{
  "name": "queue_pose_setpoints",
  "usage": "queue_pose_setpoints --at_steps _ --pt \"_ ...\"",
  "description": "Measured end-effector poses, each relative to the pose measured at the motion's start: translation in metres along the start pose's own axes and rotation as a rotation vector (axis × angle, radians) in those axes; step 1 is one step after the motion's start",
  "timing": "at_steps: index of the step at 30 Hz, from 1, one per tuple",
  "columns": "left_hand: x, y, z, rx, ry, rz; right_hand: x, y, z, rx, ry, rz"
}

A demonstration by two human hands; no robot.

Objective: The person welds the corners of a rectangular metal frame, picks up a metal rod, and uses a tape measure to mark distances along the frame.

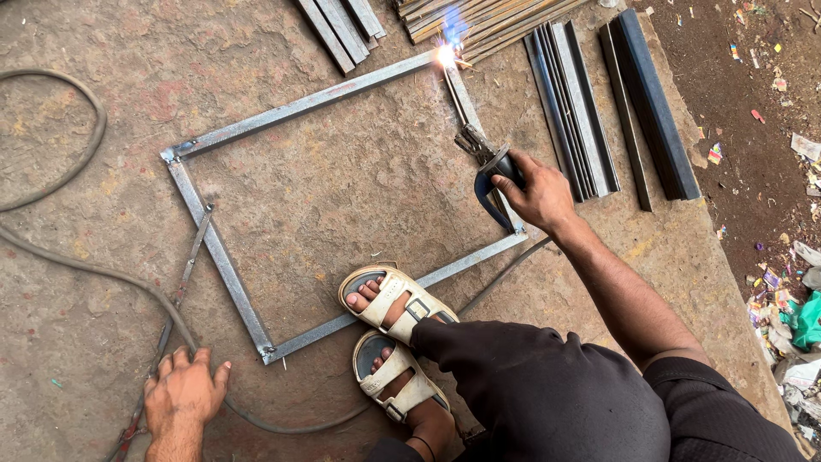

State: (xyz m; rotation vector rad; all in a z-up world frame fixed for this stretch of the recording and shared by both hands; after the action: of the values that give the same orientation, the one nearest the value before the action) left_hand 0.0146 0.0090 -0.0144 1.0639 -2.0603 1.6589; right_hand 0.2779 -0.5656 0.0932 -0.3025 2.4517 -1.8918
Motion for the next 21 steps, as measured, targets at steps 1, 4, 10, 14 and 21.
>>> queue_pose_setpoints --at_steps 1,4,10,14,21 --pt "0.0 0.0 0.0 0.0 0.0 0.0 0.0 0.0 0.0 0.0 0.0 0.0" --pt "0.001 -0.002 0.001 -0.01 0.0 -0.005 0.0 0.001 0.001 0.004 -0.007 0.002" --pt "0.008 -0.005 0.0 0.009 0.018 0.037 0.001 0.0 0.0 0.005 0.103 -0.086" --pt "0.0 -0.003 0.001 -0.008 -0.009 -0.044 0.009 -0.001 0.001 -0.023 0.036 -0.031" --pt "0.002 -0.003 0.002 0.001 -0.004 -0.043 0.011 0.007 0.0 0.06 0.0 -0.073"
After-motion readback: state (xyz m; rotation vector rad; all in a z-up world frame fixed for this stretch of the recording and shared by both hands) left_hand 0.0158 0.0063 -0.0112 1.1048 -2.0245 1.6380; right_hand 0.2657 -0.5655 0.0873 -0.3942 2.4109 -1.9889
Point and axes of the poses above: each hand's wrist, its own x-axis away from the middle knuckle, its own y-axis out of the palm, z = x × y, the point moved 2 cm from there along -x, towards the middle knuckle, and after that the axes turned 3 degrees about -y, right-handed, at the moved point
